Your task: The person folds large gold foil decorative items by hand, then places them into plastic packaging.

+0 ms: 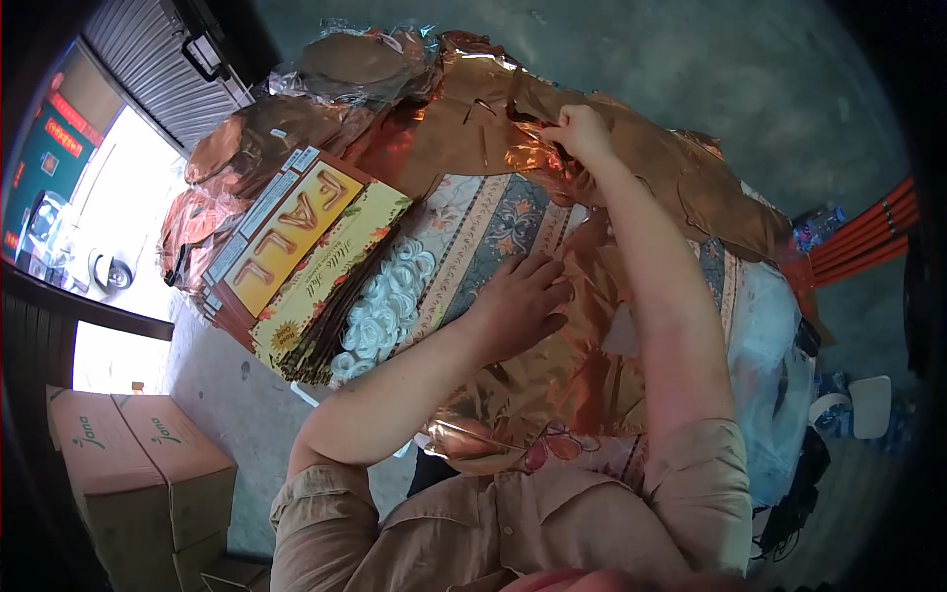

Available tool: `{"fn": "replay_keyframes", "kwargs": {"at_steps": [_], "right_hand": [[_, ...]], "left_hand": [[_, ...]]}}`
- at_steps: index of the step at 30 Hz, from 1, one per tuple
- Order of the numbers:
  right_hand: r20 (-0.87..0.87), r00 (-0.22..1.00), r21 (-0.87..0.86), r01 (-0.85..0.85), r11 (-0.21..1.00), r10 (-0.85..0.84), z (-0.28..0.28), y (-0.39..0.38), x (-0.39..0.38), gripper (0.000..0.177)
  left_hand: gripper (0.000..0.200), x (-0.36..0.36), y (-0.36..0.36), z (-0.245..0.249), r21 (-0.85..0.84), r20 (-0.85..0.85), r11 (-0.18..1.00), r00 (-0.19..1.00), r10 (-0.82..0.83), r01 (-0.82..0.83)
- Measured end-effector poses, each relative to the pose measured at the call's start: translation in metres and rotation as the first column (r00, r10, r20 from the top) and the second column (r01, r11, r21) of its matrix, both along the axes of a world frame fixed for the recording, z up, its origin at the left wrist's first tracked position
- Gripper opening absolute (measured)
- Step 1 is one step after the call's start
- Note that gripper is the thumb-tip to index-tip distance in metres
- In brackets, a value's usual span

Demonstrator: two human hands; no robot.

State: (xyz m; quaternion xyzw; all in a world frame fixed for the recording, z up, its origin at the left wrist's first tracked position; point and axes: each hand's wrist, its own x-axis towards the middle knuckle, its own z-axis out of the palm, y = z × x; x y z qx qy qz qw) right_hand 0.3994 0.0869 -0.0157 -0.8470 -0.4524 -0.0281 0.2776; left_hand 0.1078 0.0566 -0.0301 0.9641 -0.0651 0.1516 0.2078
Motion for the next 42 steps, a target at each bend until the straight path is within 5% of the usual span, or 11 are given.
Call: {"fn": "replay_keyframes", "kwargs": {"at_steps": [4,7,11,13,15,17,28,31,36,39,42], "right_hand": [[-0.224,0.974,-0.059,-0.058,0.997,0.043,0.002,-0.001,0.004,0.048],[-0.114,0.988,0.207,-0.078,0.975,0.103,-0.006,-0.004,-0.004,0.056],[-0.161,0.985,0.15,-0.032,0.988,0.056,-0.026,0.011,0.009,0.055],[0.166,0.983,-0.283,0.12,0.952,-0.075,0.01,0.005,-0.025,0.036],[0.25,0.966,-0.202,-0.012,0.979,0.064,0.007,0.008,-0.029,0.034],[0.385,0.892,-0.133,-0.199,0.971,0.235,-0.001,0.013,-0.036,0.054],[0.298,0.924,-0.279,-0.156,0.948,0.24,-0.011,0.056,-0.087,0.024],[0.446,0.833,-0.289,-0.213,0.933,0.328,-0.026,0.058,-0.072,0.016],[0.133,0.965,0.154,-0.245,0.957,0.225,-0.028,0.051,-0.058,0.02],[-0.152,0.981,0.161,-0.099,0.982,0.124,-0.036,0.052,-0.049,0.042],[-0.225,0.958,0.175,-0.141,0.974,0.179,-0.035,0.049,-0.045,0.056]], "left_hand": [[0.036,0.0,0.0,-0.001,0.008,0.012,1.0,1.0,0.004,-0.005],[0.036,0.0,0.0,0.0,-0.006,0.025,1.0,1.0,0.008,-0.008],[0.035,0.0,0.0,-0.002,-0.002,0.028,1.0,1.0,0.005,-0.005],[0.035,0.0,0.0,-0.001,-0.003,0.031,1.0,0.999,0.009,-0.009],[0.035,0.0,-0.001,-0.001,-0.005,0.032,1.0,0.999,0.003,-0.003],[0.034,0.001,-0.001,-0.003,0.022,0.057,1.0,0.998,0.016,-0.018],[0.027,0.004,-0.003,-0.008,0.01,0.154,0.999,0.987,0.041,-0.043],[0.027,0.004,-0.003,-0.009,0.013,0.194,0.999,0.98,0.037,-0.04],[0.025,0.005,-0.003,-0.01,-0.018,0.218,0.999,0.975,0.037,-0.034],[0.025,0.004,-0.003,-0.01,-0.027,0.175,0.999,0.984,0.023,-0.018],[0.026,0.004,-0.003,-0.01,-0.012,0.186,1.0,0.982,0.031,-0.029]]}}
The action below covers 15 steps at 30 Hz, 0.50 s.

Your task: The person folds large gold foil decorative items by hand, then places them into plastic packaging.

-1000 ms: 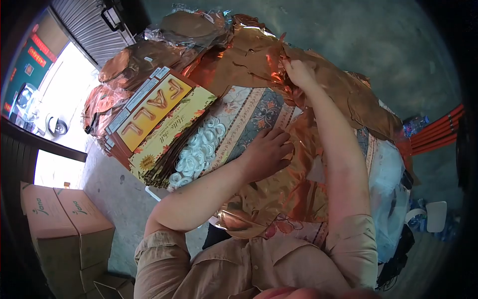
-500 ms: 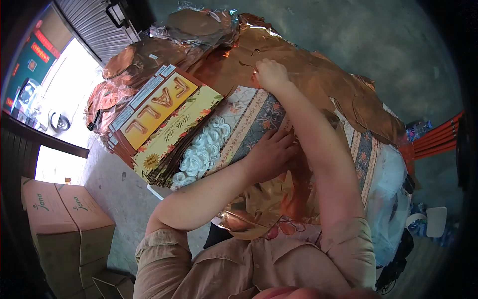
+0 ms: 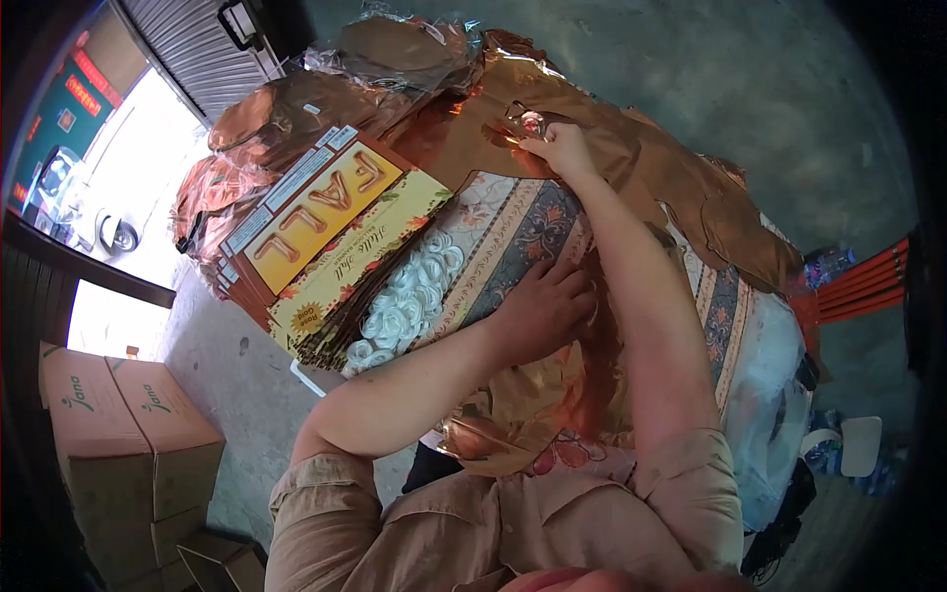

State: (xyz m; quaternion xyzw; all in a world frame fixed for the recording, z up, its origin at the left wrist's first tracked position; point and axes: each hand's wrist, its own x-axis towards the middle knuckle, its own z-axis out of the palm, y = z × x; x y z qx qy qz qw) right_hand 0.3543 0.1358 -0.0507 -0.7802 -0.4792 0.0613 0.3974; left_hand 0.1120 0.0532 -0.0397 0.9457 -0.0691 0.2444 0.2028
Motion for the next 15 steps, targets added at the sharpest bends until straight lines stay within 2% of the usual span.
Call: {"fn": "replay_keyframes", "kwargs": {"at_steps": [4,6,8,10,11,12,14,15], "right_hand": [[0.095,0.994,-0.127,0.075,0.989,-0.063,0.014,-0.001,0.001,0.062],[-0.24,0.967,-0.045,0.081,0.996,-0.089,0.013,0.001,0.007,0.059],[-0.198,0.974,-0.085,0.093,0.992,-0.109,0.034,-0.012,-0.004,0.056],[-0.159,0.982,0.109,-0.087,0.99,0.104,0.038,-0.022,0.0,0.047],[-0.192,0.971,0.206,-0.105,0.973,0.145,0.03,-0.016,0.017,0.038],[-0.19,0.973,0.204,-0.09,0.975,0.13,0.04,-0.016,0.032,0.038],[0.045,0.999,-0.161,-0.021,0.987,0.029,0.074,-0.033,0.054,0.035],[0.048,0.999,-0.16,0.001,0.987,0.007,0.095,-0.05,0.056,0.035]], "left_hand": [[0.027,-0.001,0.001,0.002,-0.005,-0.032,1.0,0.999,-0.002,0.002],[0.027,-0.002,0.001,0.003,-0.013,-0.067,1.0,0.998,-0.003,0.002],[0.028,-0.002,0.0,0.002,-0.016,-0.077,1.0,0.997,0.002,-0.004],[0.029,-0.003,0.002,0.003,-0.022,-0.089,1.0,0.996,-0.012,0.01],[0.029,-0.003,0.003,0.004,-0.025,-0.097,0.999,0.995,-0.027,0.025],[0.029,-0.003,0.004,0.005,-0.026,-0.095,0.999,0.995,-0.042,0.04],[0.03,-0.004,0.004,0.007,-0.003,-0.108,0.999,0.994,-0.034,0.034],[0.03,-0.004,0.004,0.008,-0.002,-0.105,0.998,0.993,-0.056,0.056]]}}
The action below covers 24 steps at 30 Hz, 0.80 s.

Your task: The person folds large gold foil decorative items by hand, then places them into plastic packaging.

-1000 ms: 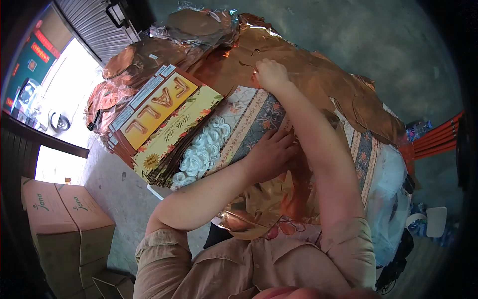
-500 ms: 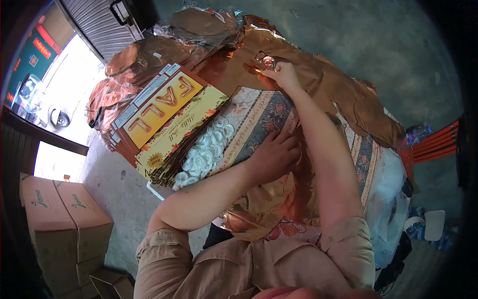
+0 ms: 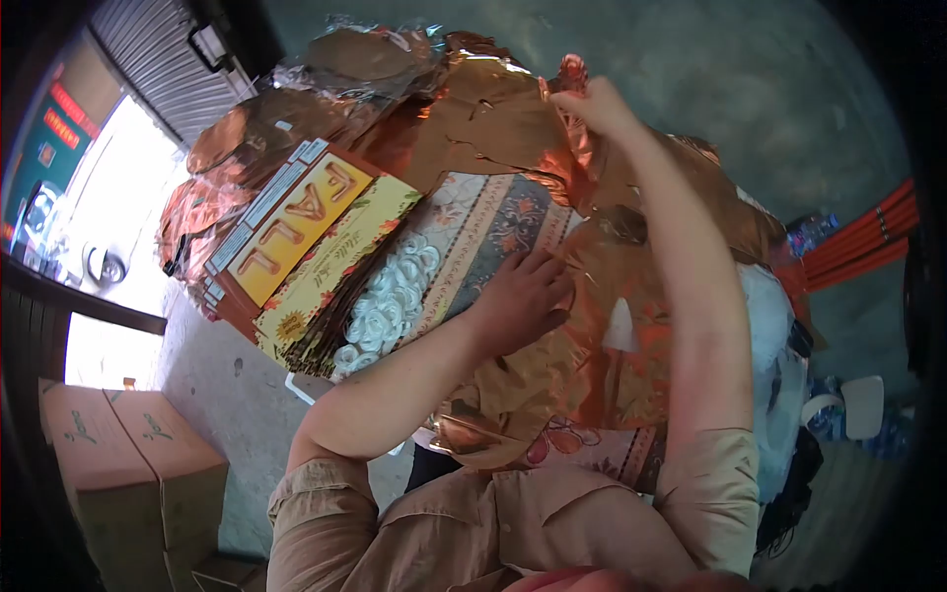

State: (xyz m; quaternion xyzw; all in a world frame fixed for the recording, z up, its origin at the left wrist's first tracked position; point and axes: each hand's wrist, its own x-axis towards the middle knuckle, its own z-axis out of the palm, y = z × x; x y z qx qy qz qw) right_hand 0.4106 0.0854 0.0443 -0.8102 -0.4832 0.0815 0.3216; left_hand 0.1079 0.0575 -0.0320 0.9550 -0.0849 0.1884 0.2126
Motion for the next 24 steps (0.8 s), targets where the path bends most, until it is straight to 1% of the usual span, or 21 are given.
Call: {"fn": "replay_keyframes", "kwargs": {"at_steps": [2,4,5,6,8,9,10,11,12,13,14,15,17,18,19,21,22,23,24], "right_hand": [[-0.205,0.977,-0.053,0.04,0.998,-0.05,0.048,-0.036,-0.003,0.036],[0.031,0.978,-0.012,0.205,0.979,-0.205,0.078,-0.065,0.024,0.041],[0.165,0.919,0.16,0.333,0.929,-0.358,0.081,-0.079,0.042,0.044],[0.212,0.889,0.24,0.356,0.903,-0.407,0.102,-0.103,0.033,0.045],[0.289,0.839,0.184,0.424,0.887,-0.461,0.118,-0.142,0.071,0.043],[0.294,0.828,0.191,0.438,0.879,-0.477,0.126,-0.164,0.081,0.043],[0.455,0.691,0.287,0.483,0.827,-0.562,0.136,-0.185,0.088,0.039],[0.583,0.515,0.39,0.499,0.773,-0.628,0.146,-0.204,0.094,0.035],[0.584,0.505,0.398,0.505,0.766,-0.636,0.155,-0.223,0.101,0.035],[0.508,0.614,0.536,0.323,0.78,-0.604,0.164,-0.239,0.105,0.028],[0.447,0.716,0.663,0.138,0.736,-0.537,0.172,-0.252,0.109,0.023],[0.448,0.71,0.664,0.143,0.734,-0.544,0.184,-0.259,0.095,0.023],[0.544,0.737,0.537,0.06,0.842,-0.4,0.21,-0.262,0.037,0.017],[0.515,0.788,0.605,-0.057,0.794,-0.336,0.216,-0.255,0.01,0.017],[0.513,0.788,0.607,-0.052,0.793,-0.341,0.219,-0.25,-0.003,0.017],[0.529,0.798,0.668,-0.181,0.722,-0.29,0.22,-0.248,-0.02,0.016],[0.523,0.8,0.671,-0.172,0.721,-0.295,0.215,-0.25,-0.025,0.016],[0.732,0.633,0.488,-0.227,0.843,-0.253,0.21,-0.251,-0.03,0.015],[0.889,0.428,0.28,-0.233,0.931,-0.161,0.205,-0.25,-0.036,0.015]], "left_hand": [[0.031,0.0,0.001,-0.001,-0.011,-0.018,1.0,1.0,0.015,-0.015],[0.031,0.001,0.001,-0.003,-0.019,-0.012,1.0,1.0,0.005,-0.005],[0.032,0.002,0.001,-0.003,-0.028,-0.005,1.0,1.0,0.015,-0.015],[0.032,0.001,0.001,-0.003,-0.024,-0.001,1.0,1.0,-0.004,0.004],[0.035,0.001,0.002,0.0,-0.026,-0.021,1.0,1.0,0.001,-0.001],[0.035,0.0,0.002,0.002,-0.023,-0.012,1.0,1.0,-0.016,0.016],[0.036,-0.002,0.003,0.004,-0.028,-0.022,1.0,1.0,-0.015,0.014],[0.038,-0.003,0.003,0.006,-0.031,-0.031,0.999,0.999,-0.011,0.01],[0.038,-0.004,0.003,0.007,-0.026,-0.024,0.999,0.999,-0.021,0.021],[0.038,-0.004,0.002,0.007,-0.02,-0.049,1.0,0.999,-0.011,0.01],[0.039,-0.005,0.002,0.007,-0.015,-0.074,1.0,0.997,0.001,-0.002],[0.039,-0.005,0.002,0.007,-0.014,-0.072,1.0,0.997,-0.008,0.007],[0.039,-0.004,0.002,0.006,-0.04,0.009,0.999,1.0,-0.019,0.019],[0.039,-0.004,0.002,0.006,-0.039,0.009,0.999,1.0,-0.024,0.024],[0.04,-0.004,0.003,0.006,-0.005,0.015,0.999,0.999,-0.032,0.032],[0.04,-0.004,0.004,0.007,0.033,0.011,0.998,0.999,-0.047,0.047],[0.041,-0.004,0.005,0.007,0.028,-0.014,0.999,0.999,-0.046,0.046],[0.041,-0.004,0.003,0.007,0.024,-0.036,0.999,0.998,-0.043,0.043],[0.041,-0.004,0.002,0.006,0.03,-0.035,0.999,0.999,-0.041,0.043]]}}
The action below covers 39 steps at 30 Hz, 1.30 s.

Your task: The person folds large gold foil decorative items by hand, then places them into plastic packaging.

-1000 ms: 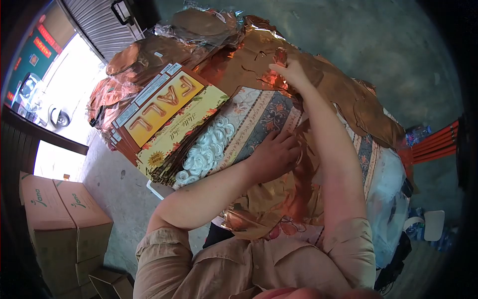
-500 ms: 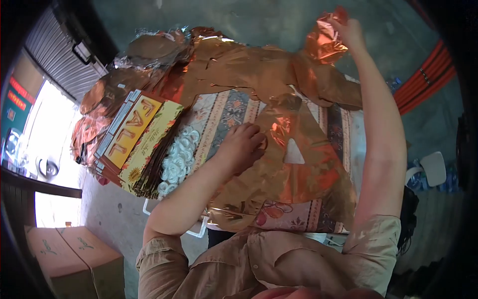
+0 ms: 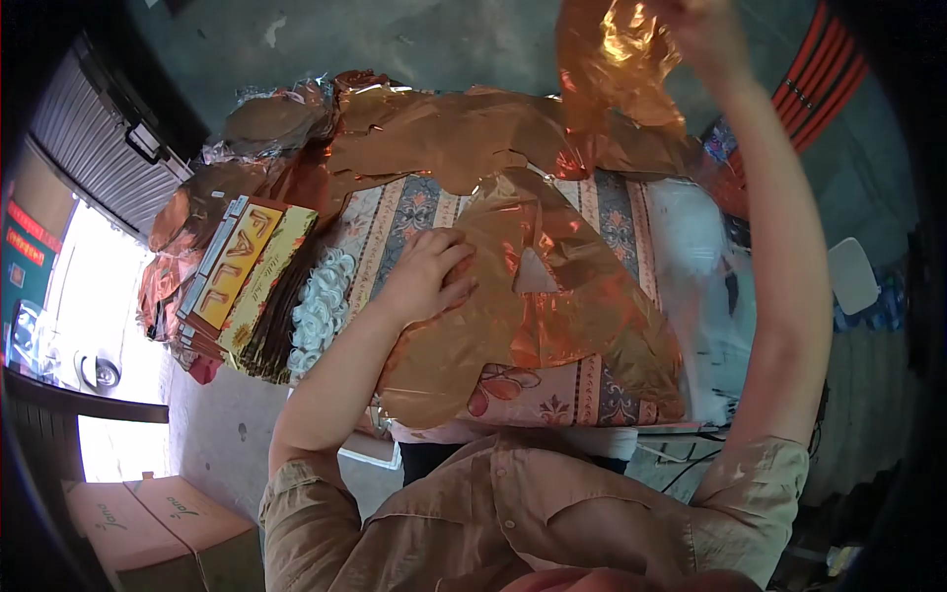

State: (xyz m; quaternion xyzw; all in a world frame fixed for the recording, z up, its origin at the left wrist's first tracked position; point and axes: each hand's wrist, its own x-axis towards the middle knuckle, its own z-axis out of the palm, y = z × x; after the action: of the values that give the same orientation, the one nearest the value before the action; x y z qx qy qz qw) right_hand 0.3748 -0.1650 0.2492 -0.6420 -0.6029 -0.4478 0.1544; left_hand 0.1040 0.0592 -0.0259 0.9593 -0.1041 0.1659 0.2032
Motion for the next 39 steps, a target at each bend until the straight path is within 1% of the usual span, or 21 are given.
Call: {"fn": "replay_keyframes", "kwargs": {"at_steps": [2,3,5,6,9,10,12,13,15,16,21,24,27,29,30,33,34,35,36,38,39], "right_hand": [[0.071,0.996,-0.04,-0.059,0.997,0.062,-0.035,0.005,-0.027,0.022],[0.023,0.998,-0.152,-0.048,0.987,0.052,-0.048,0.006,-0.048,0.022],[0.017,0.999,-0.281,-0.031,0.959,0.037,-0.078,0.001,-0.075,0.019],[0.029,0.987,-0.218,-0.149,0.965,0.159,-0.092,0.001,-0.081,0.013],[-0.104,0.988,-0.329,-0.143,0.933,0.115,-0.125,-0.02,-0.099,0.027],[-0.106,0.988,-0.328,-0.145,0.933,0.116,-0.133,-0.026,-0.105,0.027],[-0.156,0.984,-0.547,-0.161,0.821,0.089,-0.146,-0.036,-0.115,0.018],[-0.15,0.985,-0.544,-0.155,0.825,0.087,-0.153,-0.039,-0.121,0.018],[-0.102,0.991,-0.511,-0.125,0.85,0.084,-0.169,-0.044,-0.135,0.032],[-0.102,0.992,-0.51,-0.12,0.852,0.078,-0.173,-0.048,-0.143,0.032],[-0.056,0.978,-0.678,-0.186,0.711,0.203,-0.181,-0.074,-0.178,0.037],[-0.126,0.96,-0.55,-0.279,0.787,0.252,-0.203,-0.08,-0.187,0.035],[-0.188,0.95,-0.555,-0.313,0.771,0.25,-0.203,-0.081,-0.199,0.031],[-0.218,0.947,-0.572,-0.32,0.755,0.236,-0.209,-0.077,-0.213,0.033],[-0.23,0.955,-0.583,-0.288,0.76,0.186,-0.215,-0.076,-0.22,0.034],[-0.328,0.944,-0.633,-0.253,0.732,0.042,-0.218,-0.072,-0.243,0.042],[-0.392,0.917,-0.699,-0.245,0.672,-0.074,-0.207,-0.07,-0.249,0.045],[-0.439,0.877,-0.759,-0.245,0.604,-0.196,-0.2,-0.069,-0.253,0.048],[-0.452,0.87,-0.756,-0.256,0.602,-0.198,-0.196,-0.072,-0.254,0.048],[-0.659,0.72,-0.709,-0.495,0.502,-0.22,-0.188,-0.078,-0.243,0.055],[-0.659,0.719,-0.708,-0.496,0.503,-0.219,-0.184,-0.081,-0.239,0.055]], "left_hand": [[0.042,0.0,-0.001,0.0,-0.015,0.016,0.999,0.999,0.048,-0.048],[0.042,-0.001,-0.002,0.004,-0.007,0.019,0.999,0.998,0.052,-0.052],[0.041,-0.002,-0.006,0.015,0.108,0.135,0.992,0.99,0.043,-0.058],[0.041,-0.002,-0.007,0.02,0.113,0.136,0.992,0.99,0.047,-0.063],[0.039,0.005,-0.006,0.036,0.23,0.037,0.968,0.995,0.093,-0.099],[0.039,0.015,-0.001,0.043,0.276,-0.107,0.954,0.983,0.15,-0.116],[0.042,0.045,0.008,0.065,0.295,-0.423,0.946,0.868,0.258,-0.138],[0.042,0.06,0.016,0.06,0.299,-0.417,0.944,0.872,0.258,-0.137],[0.045,0.089,0.036,0.022,0.35,-0.072,0.906,0.957,0.28,-0.239],[0.048,0.105,0.044,0.007,0.266,-0.113,0.936,0.957,0.269,-0.232],[0.051,0.157,0.049,0.0,0.203,-0.225,0.95,0.933,0.281,-0.238],[0.053,0.184,0.056,0.0,0.188,-0.273,0.952,0.918,0.289,-0.244],[0.053,0.204,0.06,-0.003,0.238,-0.295,0.936,0.899,0.325,-0.261],[0.053,0.205,0.061,-0.01,0.342,-0.047,0.867,0.915,0.401,-0.363],[0.049,0.203,0.059,-0.011,0.266,0.041,0.881,0.918,0.395,-0.391],[0.041,0.177,0.054,0.008,0.338,0.021,0.881,0.939,0.343,-0.33],[0.041,0.162,0.05,0.021,0.341,0.01,0.881,0.938,0.347,-0.329],[0.038,0.143,0.044,0.038,0.253,-0.15,0.926,0.934,0.324,-0.281],[0.035,0.123,0.038,0.043,0.153,-0.308,0.958,0.91,0.279,-0.241],[0.034,0.079,0.031,0.043,0.088,-0.354,0.983,0.917,0.182,-0.161],[0.034,0.06,0.027,0.043,0.016,-0.384,0.996,0.919,0.088,-0.088]]}}
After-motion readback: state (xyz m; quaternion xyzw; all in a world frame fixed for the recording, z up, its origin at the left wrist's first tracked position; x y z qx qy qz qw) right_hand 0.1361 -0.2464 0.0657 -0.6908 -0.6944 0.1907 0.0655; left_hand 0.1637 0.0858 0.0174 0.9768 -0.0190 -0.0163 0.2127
